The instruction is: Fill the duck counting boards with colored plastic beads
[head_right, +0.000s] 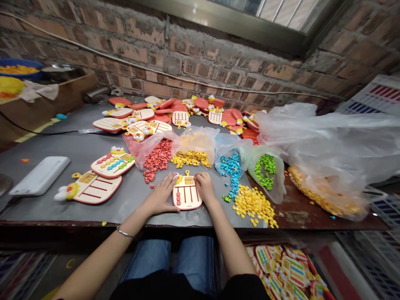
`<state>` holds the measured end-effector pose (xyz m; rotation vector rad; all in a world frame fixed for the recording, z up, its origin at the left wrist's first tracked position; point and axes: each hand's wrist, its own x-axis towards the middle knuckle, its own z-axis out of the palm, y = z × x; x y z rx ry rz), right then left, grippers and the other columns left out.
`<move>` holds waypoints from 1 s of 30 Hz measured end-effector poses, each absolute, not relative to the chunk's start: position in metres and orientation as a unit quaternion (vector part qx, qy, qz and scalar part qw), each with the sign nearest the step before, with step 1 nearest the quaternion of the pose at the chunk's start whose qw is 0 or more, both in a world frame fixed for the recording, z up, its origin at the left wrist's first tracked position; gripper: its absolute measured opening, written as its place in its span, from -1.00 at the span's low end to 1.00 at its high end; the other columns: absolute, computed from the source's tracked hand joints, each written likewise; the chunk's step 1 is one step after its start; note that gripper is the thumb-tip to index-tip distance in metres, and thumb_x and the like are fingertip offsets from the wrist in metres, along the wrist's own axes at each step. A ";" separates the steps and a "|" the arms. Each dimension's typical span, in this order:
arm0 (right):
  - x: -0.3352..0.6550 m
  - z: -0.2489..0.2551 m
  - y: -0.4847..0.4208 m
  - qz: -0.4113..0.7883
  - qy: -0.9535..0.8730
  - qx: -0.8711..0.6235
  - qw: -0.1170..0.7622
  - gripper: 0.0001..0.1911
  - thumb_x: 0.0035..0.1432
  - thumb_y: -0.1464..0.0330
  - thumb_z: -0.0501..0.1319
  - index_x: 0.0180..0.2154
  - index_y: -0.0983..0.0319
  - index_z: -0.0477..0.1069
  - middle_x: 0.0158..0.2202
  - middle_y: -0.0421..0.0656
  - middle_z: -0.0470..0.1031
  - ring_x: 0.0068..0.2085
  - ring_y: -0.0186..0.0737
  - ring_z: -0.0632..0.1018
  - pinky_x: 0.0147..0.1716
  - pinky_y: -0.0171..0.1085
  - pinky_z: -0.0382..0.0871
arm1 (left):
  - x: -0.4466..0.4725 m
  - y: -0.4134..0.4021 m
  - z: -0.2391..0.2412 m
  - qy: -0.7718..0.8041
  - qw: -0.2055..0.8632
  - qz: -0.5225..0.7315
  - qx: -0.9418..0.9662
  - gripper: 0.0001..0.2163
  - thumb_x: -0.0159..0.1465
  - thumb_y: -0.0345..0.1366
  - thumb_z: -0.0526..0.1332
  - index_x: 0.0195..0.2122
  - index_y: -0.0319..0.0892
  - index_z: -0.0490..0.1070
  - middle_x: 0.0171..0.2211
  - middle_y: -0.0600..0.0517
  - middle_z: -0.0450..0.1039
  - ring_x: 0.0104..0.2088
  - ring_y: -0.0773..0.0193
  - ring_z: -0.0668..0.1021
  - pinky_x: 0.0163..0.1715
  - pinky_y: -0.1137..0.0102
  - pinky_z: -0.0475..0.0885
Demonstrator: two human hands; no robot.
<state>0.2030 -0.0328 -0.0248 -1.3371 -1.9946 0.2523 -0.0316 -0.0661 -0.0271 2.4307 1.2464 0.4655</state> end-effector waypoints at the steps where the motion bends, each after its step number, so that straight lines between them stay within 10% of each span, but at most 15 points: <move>1: 0.202 -0.025 -0.032 0.083 -0.779 -0.513 0.351 -0.81 0.20 0.45 0.10 -0.41 0.22 0.45 -0.29 -0.05 0.51 -0.18 -0.11 0.44 -0.12 -0.10 0.35 | -0.031 -0.066 -0.026 0.444 0.180 0.163 0.862 0.18 -0.10 0.29 0.31 0.39 -0.19 -0.26 0.39 -0.22 -0.22 0.36 -0.17 -0.06 0.26 0.00 0.03; 30: 0.173 -0.011 -0.036 0.401 -0.734 -0.412 0.362 -0.79 0.16 0.28 0.23 -0.17 0.23 0.41 -0.41 -0.21 0.49 -0.42 -0.27 0.50 -0.40 -0.32 0.38 | -0.032 -0.062 -0.024 0.431 0.167 0.155 0.873 0.18 -0.14 0.33 0.30 0.39 -0.13 -0.22 0.38 -0.19 -0.12 0.35 -0.16 -0.01 0.28 0.00 -0.02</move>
